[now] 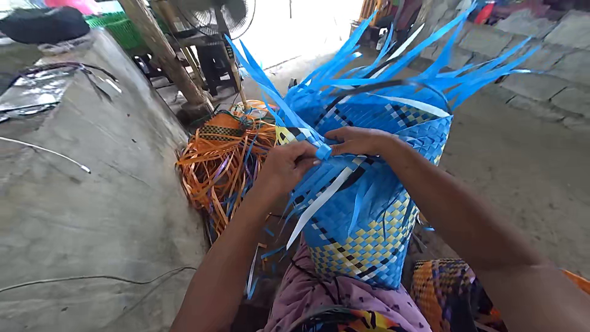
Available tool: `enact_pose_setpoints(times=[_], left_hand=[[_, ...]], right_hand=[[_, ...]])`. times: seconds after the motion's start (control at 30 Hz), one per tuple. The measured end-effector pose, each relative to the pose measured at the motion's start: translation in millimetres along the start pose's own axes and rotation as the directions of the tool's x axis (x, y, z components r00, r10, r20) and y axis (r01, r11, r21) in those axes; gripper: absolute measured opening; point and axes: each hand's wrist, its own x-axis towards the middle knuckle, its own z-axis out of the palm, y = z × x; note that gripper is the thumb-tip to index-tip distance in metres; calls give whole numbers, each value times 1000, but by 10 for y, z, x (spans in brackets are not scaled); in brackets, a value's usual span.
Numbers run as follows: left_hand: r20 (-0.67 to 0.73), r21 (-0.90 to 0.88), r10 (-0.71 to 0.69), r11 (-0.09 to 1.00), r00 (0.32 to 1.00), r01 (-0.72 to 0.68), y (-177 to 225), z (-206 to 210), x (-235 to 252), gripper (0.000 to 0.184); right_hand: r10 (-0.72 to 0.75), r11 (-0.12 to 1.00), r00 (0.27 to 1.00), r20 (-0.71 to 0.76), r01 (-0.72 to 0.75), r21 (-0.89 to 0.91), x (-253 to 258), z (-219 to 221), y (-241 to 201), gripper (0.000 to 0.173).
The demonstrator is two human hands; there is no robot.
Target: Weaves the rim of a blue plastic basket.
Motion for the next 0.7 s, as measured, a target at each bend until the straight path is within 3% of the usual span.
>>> enact_pose_setpoints(times=[0.2, 0.4, 0.5, 0.7], left_hand=[[35, 104, 116, 987, 993, -119, 72, 4, 316, 8], [147, 235, 137, 957, 980, -169, -34, 58, 216, 4], [150, 216, 139, 961, 979, -170, -48, 22, 189, 4], [136, 221, 141, 961, 981, -169, 28, 39, 390, 7]], right_hand=[[19, 1000, 1000, -16, -20, -16, 4, 13, 36, 35], [-31, 996, 1000, -3, 31, -80, 104, -3, 231, 30], [2, 993, 1000, -6, -3, -121, 59, -9, 139, 31], [-76, 997, 997, -30, 75, -34, 125, 67, 153, 33]])
